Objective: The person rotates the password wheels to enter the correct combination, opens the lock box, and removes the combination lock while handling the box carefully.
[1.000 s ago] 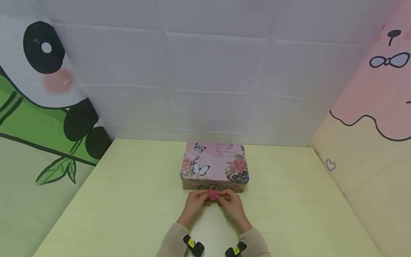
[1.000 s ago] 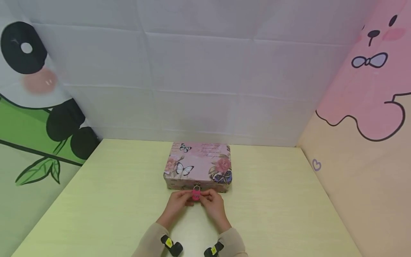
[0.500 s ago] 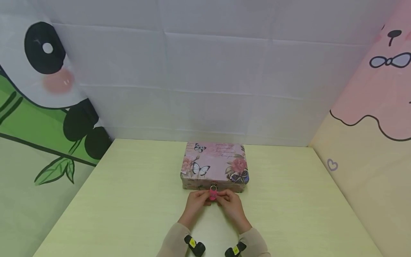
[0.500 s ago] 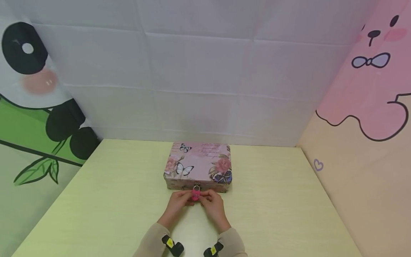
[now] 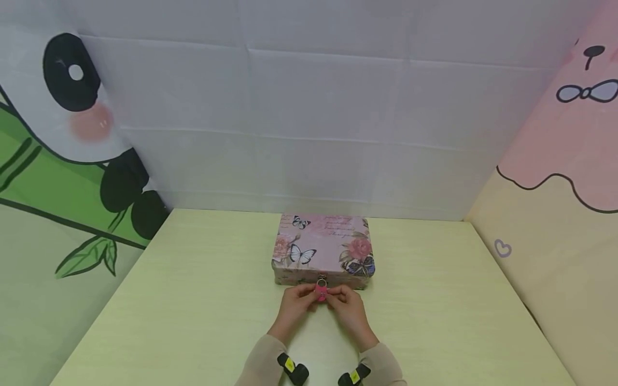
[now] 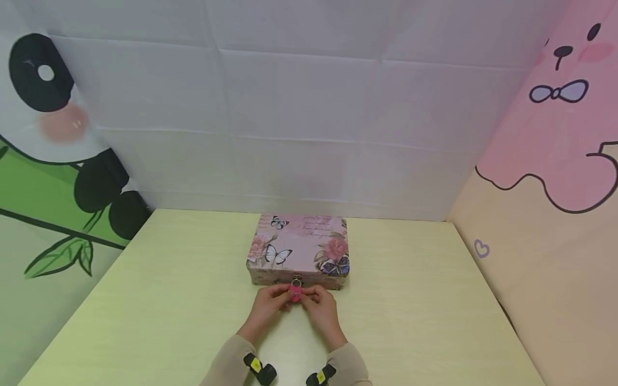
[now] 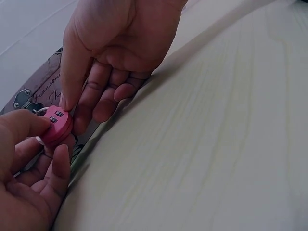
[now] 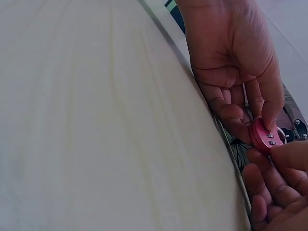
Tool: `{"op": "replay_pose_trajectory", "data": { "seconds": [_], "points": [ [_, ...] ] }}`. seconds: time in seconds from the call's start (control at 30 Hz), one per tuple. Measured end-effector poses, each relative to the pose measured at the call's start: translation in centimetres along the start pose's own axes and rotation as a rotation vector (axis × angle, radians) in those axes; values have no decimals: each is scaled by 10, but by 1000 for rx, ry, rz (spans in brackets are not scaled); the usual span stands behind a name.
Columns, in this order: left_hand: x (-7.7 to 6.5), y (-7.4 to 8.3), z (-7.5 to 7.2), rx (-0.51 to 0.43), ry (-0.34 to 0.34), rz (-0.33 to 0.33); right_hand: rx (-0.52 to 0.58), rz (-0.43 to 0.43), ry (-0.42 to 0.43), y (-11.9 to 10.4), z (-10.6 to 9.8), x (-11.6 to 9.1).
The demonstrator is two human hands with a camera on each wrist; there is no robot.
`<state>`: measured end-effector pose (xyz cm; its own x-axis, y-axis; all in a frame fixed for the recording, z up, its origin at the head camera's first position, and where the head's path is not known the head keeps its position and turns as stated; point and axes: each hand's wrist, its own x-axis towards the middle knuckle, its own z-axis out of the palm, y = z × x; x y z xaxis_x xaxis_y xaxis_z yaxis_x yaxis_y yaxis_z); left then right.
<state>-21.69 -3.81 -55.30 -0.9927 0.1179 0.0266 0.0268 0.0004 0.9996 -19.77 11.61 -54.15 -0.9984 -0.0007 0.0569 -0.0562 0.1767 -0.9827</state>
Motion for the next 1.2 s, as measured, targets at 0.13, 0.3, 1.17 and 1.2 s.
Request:
{"op": "replay_pose_trajectory", "data": {
  "seconds": [0.13, 0.3, 1.17, 1.2],
  "points": [
    [0, -1, 0, 0, 7, 0, -5, -2, -1, 1, 0, 0],
    [-1, -1, -1, -17, 0, 5, -7, 0, -1, 1, -1, 0],
    [-2, 4, 1, -36, 19, -52, 18, -9, 7, -1, 1, -1],
    [-1, 4, 1, -24, 19, -52, 16, -6, 7, -1, 1, -1]
  ]
}}
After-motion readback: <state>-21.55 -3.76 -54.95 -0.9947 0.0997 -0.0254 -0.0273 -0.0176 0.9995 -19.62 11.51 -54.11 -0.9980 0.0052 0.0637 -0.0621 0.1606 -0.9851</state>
